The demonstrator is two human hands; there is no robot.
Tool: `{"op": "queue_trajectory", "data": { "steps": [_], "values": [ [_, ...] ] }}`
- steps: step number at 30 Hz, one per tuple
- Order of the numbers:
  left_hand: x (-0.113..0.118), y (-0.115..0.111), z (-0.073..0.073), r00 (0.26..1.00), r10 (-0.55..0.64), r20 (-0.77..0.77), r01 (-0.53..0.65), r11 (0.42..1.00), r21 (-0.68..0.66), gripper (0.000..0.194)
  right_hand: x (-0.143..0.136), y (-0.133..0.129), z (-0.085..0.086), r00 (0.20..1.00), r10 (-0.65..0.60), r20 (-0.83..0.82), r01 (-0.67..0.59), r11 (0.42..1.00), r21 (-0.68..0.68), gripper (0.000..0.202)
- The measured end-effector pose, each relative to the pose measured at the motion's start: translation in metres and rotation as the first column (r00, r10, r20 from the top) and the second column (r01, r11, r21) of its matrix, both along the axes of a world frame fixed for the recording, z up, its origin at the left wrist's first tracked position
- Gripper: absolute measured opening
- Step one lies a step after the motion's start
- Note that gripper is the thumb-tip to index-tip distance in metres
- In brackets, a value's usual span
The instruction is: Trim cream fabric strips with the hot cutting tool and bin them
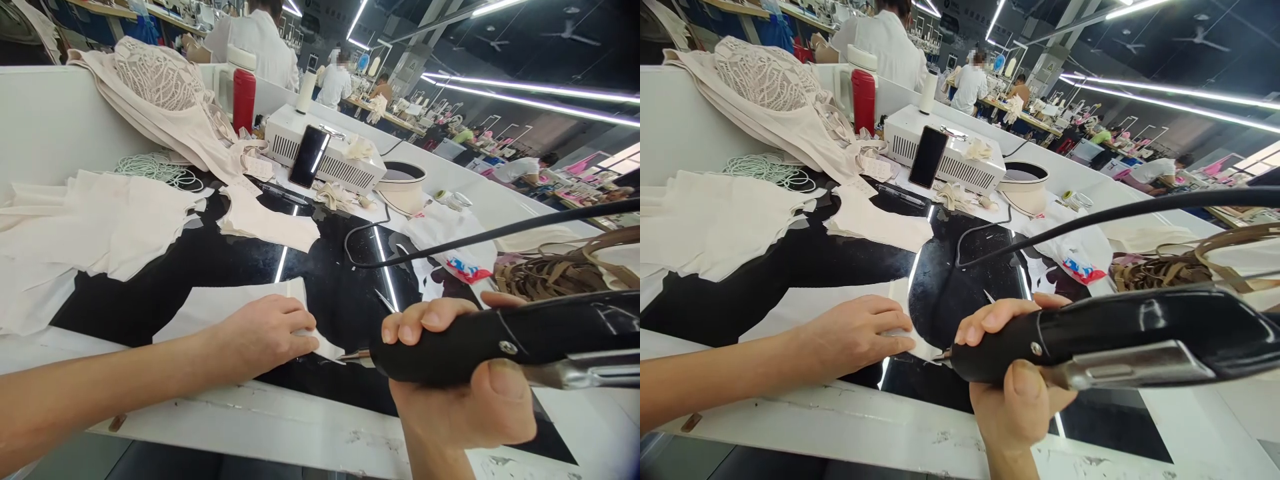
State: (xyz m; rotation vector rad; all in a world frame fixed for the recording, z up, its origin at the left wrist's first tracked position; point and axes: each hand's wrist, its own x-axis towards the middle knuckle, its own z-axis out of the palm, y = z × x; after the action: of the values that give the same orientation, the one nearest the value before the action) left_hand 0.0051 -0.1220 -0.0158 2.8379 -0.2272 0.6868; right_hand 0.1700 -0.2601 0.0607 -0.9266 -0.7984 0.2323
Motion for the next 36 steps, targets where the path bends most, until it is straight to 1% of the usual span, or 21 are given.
{"op": "queue_trajectory", "data": {
  "steps": [3, 5, 7, 10, 12, 15, 18, 21, 23, 25, 28, 30, 31, 33, 35, 36],
  "values": [
    [0.0, 0.0, 0.0, 1.0, -0.006, -0.003, 0.006, 1.0, -0.001, 0.027, -0.003, 0.002, -0.001, 1.0, -0.018, -0.001, 0.018, 1.0, 0.003, 0.043],
    [0.0, 0.0, 0.0, 1.0, -0.016, 0.015, 0.016, 1.0, -0.017, 0.023, -0.003, 0.004, -0.001, 1.0, -0.021, -0.004, 0.021, 1.0, -0.001, 0.043],
    [0.0, 0.003, 0.001, 0.999, -0.015, 0.03, 0.017, 0.997, -0.081, 0.017, -0.002, 0.004, -0.001, 1.0, -0.024, 0.007, 0.023, 1.0, 0.009, 0.043],
    [-0.001, 0.011, 0.004, 1.0, 0.016, 0.022, -0.011, 0.981, -0.194, 0.021, 0.006, 0.006, -0.003, 0.998, -0.053, 0.037, 0.053, 0.998, 0.02, 0.042],
    [-0.002, 0.019, 0.006, 0.999, 0.044, 0.017, -0.04, 0.982, -0.182, 0.025, 0.014, 0.009, -0.003, 0.995, -0.093, 0.04, 0.092, 0.996, 0.01, 0.041],
    [-0.003, 0.028, 0.007, 0.997, 0.078, -0.01, -0.079, 0.993, -0.087, 0.024, 0.026, 0.014, -0.003, 0.99, -0.139, 0.03, 0.139, 0.99, 0.013, 0.039],
    [-0.005, 0.029, 0.009, 0.989, 0.111, -0.093, -0.114, 0.993, -0.032, 0.019, 0.03, 0.018, -0.004, 0.989, -0.15, 0.014, 0.149, 0.988, 0.039, 0.038],
    [-0.007, 0.023, 0.012, 0.973, 0.16, -0.166, -0.165, 0.986, -0.018, 0.017, 0.026, 0.019, -0.006, 0.994, -0.109, 0.005, 0.109, 0.992, 0.059, 0.037],
    [-0.009, 0.016, 0.017, 0.953, 0.192, -0.234, -0.211, 0.976, -0.057, 0.016, 0.02, 0.02, -0.008, 0.998, -0.061, 0.012, 0.06, 0.996, 0.066, 0.037],
    [-0.013, 0.011, 0.023, 0.926, 0.207, -0.316, -0.256, 0.959, -0.124, 0.019, 0.016, 0.022, -0.01, 1.0, -0.028, 0.009, 0.027, 0.997, 0.075, 0.037],
    [-0.017, 0.006, 0.037, 0.874, 0.19, -0.446, -0.31, 0.927, -0.213, 0.022, 0.012, 0.028, -0.013, 1.0, -0.009, -0.012, 0.01, 0.996, 0.084, 0.037],
    [-0.017, 0.007, 0.046, 0.843, 0.19, -0.502, -0.335, 0.917, -0.216, 0.024, 0.011, 0.034, -0.014, 1.0, 0.002, -0.019, 0.0, 0.996, 0.087, 0.038],
    [-0.015, 0.008, 0.049, 0.837, 0.199, -0.509, -0.34, 0.919, -0.199, 0.024, 0.01, 0.036, -0.015, 1.0, 0.007, -0.023, -0.005, 0.996, 0.087, 0.038],
    [-0.008, 0.014, 0.053, 0.855, 0.219, -0.47, -0.323, 0.934, -0.152, 0.022, 0.01, 0.041, -0.017, 1.0, 0.013, -0.023, -0.011, 0.996, 0.093, 0.039],
    [0.001, 0.021, 0.051, 0.9, 0.191, -0.393, -0.266, 0.953, -0.144, 0.012, 0.01, 0.045, -0.019, 1.0, 0.015, -0.023, -0.012, 0.994, 0.105, 0.039],
    [0.006, 0.025, 0.049, 0.921, 0.157, -0.358, -0.228, 0.959, -0.166, 0.013, 0.01, 0.048, -0.021, 1.0, 0.018, -0.022, -0.016, 0.994, 0.112, 0.039]
  ]
}}
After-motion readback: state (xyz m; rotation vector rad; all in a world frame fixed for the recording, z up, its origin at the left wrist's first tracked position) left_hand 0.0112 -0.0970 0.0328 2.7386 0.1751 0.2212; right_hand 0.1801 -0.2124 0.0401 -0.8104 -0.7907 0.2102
